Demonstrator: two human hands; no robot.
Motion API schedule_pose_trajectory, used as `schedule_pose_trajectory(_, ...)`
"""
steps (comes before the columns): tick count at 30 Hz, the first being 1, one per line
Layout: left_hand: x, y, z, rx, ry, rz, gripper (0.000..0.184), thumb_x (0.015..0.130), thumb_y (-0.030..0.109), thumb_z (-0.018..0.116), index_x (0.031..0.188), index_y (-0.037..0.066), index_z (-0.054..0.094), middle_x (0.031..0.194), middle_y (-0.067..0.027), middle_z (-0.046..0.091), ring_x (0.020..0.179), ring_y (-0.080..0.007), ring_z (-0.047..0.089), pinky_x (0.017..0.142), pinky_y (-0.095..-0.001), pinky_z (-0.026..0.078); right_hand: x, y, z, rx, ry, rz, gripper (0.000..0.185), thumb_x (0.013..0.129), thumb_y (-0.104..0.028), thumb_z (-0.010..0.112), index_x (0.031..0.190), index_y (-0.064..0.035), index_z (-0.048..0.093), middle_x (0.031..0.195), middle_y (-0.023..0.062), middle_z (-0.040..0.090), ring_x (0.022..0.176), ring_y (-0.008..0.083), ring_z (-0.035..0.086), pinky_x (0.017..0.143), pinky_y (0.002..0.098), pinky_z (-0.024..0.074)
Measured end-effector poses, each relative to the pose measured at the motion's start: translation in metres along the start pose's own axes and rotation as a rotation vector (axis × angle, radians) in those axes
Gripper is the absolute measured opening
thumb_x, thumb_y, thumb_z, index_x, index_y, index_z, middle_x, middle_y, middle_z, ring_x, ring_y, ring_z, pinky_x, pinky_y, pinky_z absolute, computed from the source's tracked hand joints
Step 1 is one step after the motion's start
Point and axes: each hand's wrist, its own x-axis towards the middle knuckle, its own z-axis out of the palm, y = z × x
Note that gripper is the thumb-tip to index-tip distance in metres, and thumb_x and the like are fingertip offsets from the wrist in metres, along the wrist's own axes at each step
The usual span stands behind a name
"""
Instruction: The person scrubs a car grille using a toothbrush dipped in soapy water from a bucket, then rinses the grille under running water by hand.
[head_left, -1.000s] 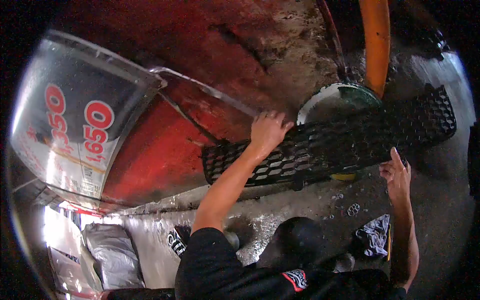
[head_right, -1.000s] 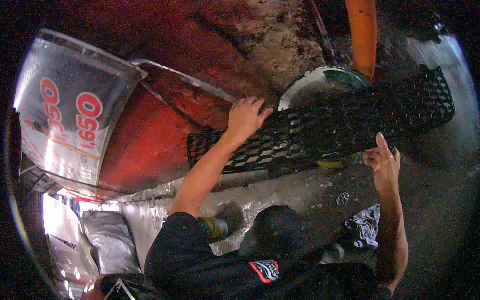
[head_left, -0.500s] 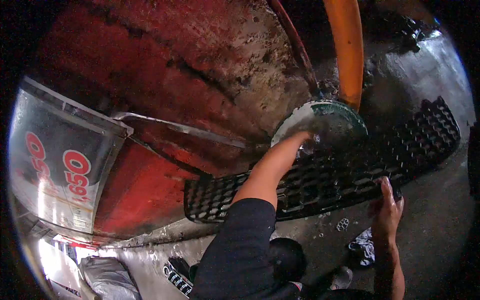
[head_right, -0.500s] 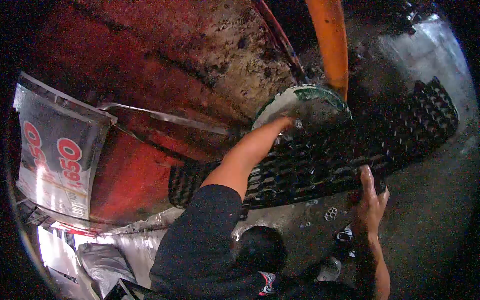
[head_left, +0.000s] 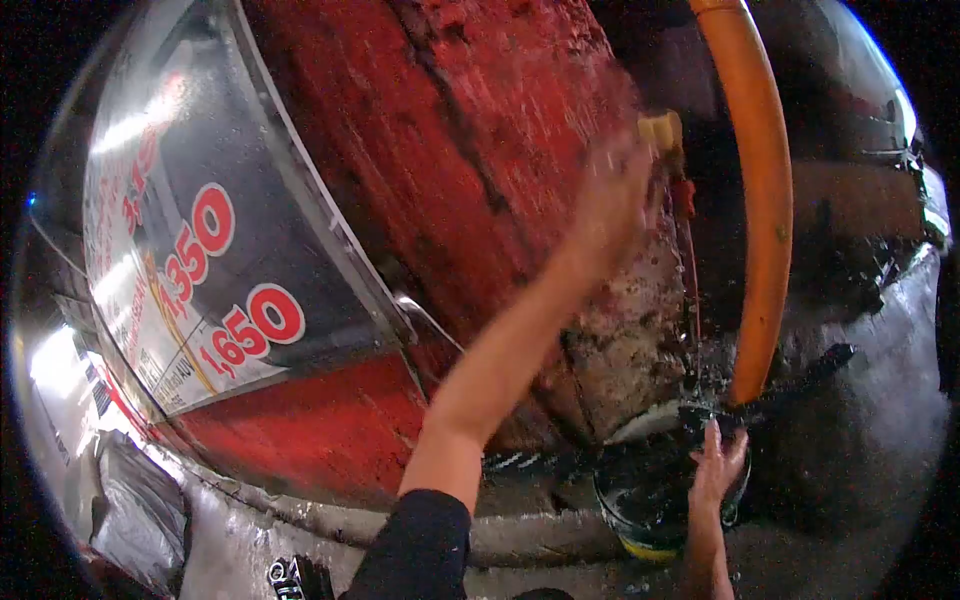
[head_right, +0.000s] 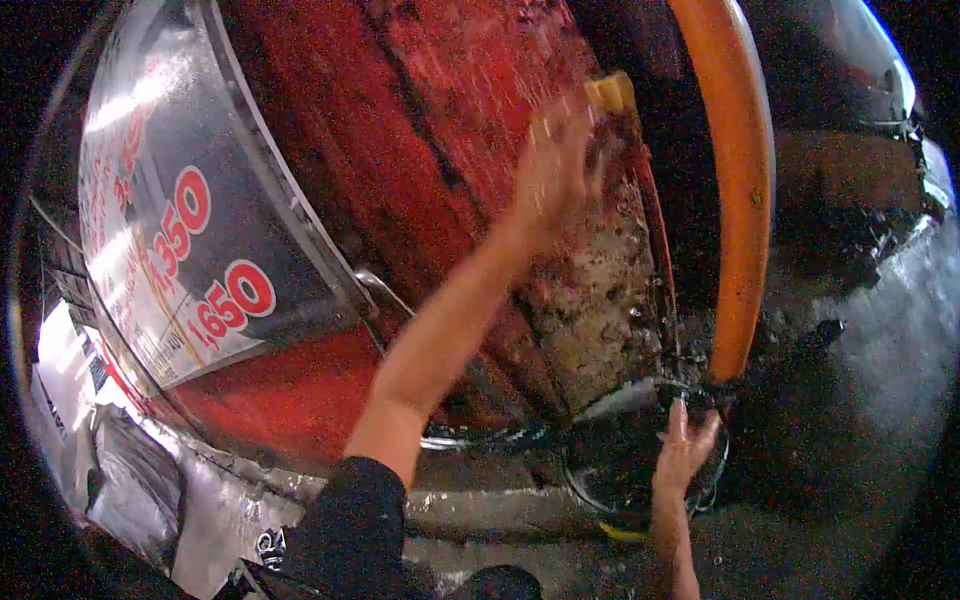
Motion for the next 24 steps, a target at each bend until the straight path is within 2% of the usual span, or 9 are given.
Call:
schedule_pose_trajectory(1,0.024,-0.03,0.014,0.025,0.026,0.182,0.051,0.078,0.022,0.069,0.122,0.006,0.048,0.123,-0.0218,0.052,0.122,-0.0304,0.045,0.096,-0.0456,0.042,0.0,0.007,0.001,0.041,-0.011,0.124,0.078,0.09,-0.035,0.063,0.145,0.0014,0.021,0.138,0.0177,0.039,0.111,0.0243,0.053,0.072,0.0341,0.0514)
schedule_pose_trajectory(3,0.058,-0.059,0.052,-0.037,0.08,0.253,0.054,0.075,0.015,0.068,0.127,0.007,0.051,0.13,-0.0249,0.046,0.119,-0.041,0.046,0.101,-0.0427,0.041,0.01,0.038,-0.001,-0.035,-0.015,-0.111,0.084,0.092,-0.036,0.061,0.149,-0.0014,0.011,0.144,0.0191,0.032,0.121,0.0277,0.048,0.077,0.0362,0.0514)
schedule_pose_trajectory(5,0.063,-0.046,0.056,-0.254,0.086,0.182,0.049,0.078,0.02,0.066,0.125,0.007,0.055,0.126,-0.0249,0.051,0.115,-0.0393,0.051,0.097,-0.0427,0.045,-0.002,0.021,0.001,0.008,-0.082,0.036,0.084,0.093,-0.038,0.059,0.149,-0.0006,0.009,0.145,0.0189,0.032,0.119,0.0264,0.048,0.082,0.0353,0.0508)
schedule_pose_trajectory(10,0.1,-0.052,0.017,-0.675,-0.696,-0.208,0.011,0.073,0.009,0.065,0.082,0.003,0.066,0.071,-0.0039,0.062,0.063,-0.0141,0.054,0.057,-0.0337,0.043,-0.003,0.008,0.007,0.159,-0.124,0.068,0.075,0.091,-0.035,0.062,0.144,-0.0005,0.022,0.124,0.011,0.048,0.103,0.0172,0.053,0.074,0.0355,0.0519)
schedule_pose_trajectory(11,0.107,-0.049,0.015,-0.663,-0.682,-0.204,0.011,0.073,0.009,0.065,0.082,0.003,0.066,0.071,-0.0039,0.062,0.063,-0.0141,0.054,0.057,-0.0337,0.043,0.0,0.005,0.009,0.163,-0.136,0.053,0.075,0.091,-0.035,0.062,0.144,-0.0005,0.022,0.124,0.011,0.048,0.103,0.0172,0.053,0.074,0.0355,0.0519)
schedule_pose_trajectory(13,0.111,-0.037,0.026,-0.22,-0.664,-0.094,0.039,0.085,0.035,0.058,0.107,0.005,0.067,0.106,-0.0225,0.064,0.1,-0.0367,0.061,0.088,-0.0433,0.05,0.003,0.001,0.005,0.141,-0.191,0.053,0.065,0.089,-0.033,0.066,0.136,-0.0021,0.033,0.106,0.0045,0.052,0.088,0.0125,0.054,0.068,0.0324,0.0511)
schedule_pose_trajectory(16,0.101,-0.025,0.027,0.006,-0.548,-0.189,0.049,0.088,0.046,0.049,0.089,0.003,0.071,0.087,-0.0199,0.068,0.087,-0.0358,0.066,0.082,-0.0438,0.052,-0.007,-0.012,0.01,0.188,-0.132,0.099,0.058,0.087,-0.032,0.069,0.129,-0.0043,0.039,0.089,-0.0012,0.05,0.073,0.0083,0.051,0.06,0.0269,0.0464)
schedule_pose_trajectory(19,0.09,0.001,0.015,0.129,-0.314,-0.299,0.048,0.087,0.048,0.051,0.081,0.005,0.072,0.09,-0.018,0.069,0.09,-0.0345,0.066,0.079,-0.0436,0.052,0.009,0.007,0.01,0.159,-0.107,0.043,0.06,0.086,-0.031,0.071,0.129,-0.0035,0.04,0.08,-0.0031,0.05,0.065,0.0069,0.047,0.056,0.0241,0.0415)
schedule_pose_trajectory(24,0.088,0.013,0.001,0.231,-0.397,-0.369,0.055,0.087,0.054,0.051,0.094,0.003,0.069,0.094,-0.0185,0.069,0.091,-0.0366,0.066,0.081,-0.0428,0.052,0.012,-0.022,0.039,0.138,-0.048,0.1,0.064,0.084,-0.032,0.073,0.13,-0.0008,0.041,0.078,-0.0008,0.05,0.062,0.0073,0.046,0.055,0.0231,0.0396)
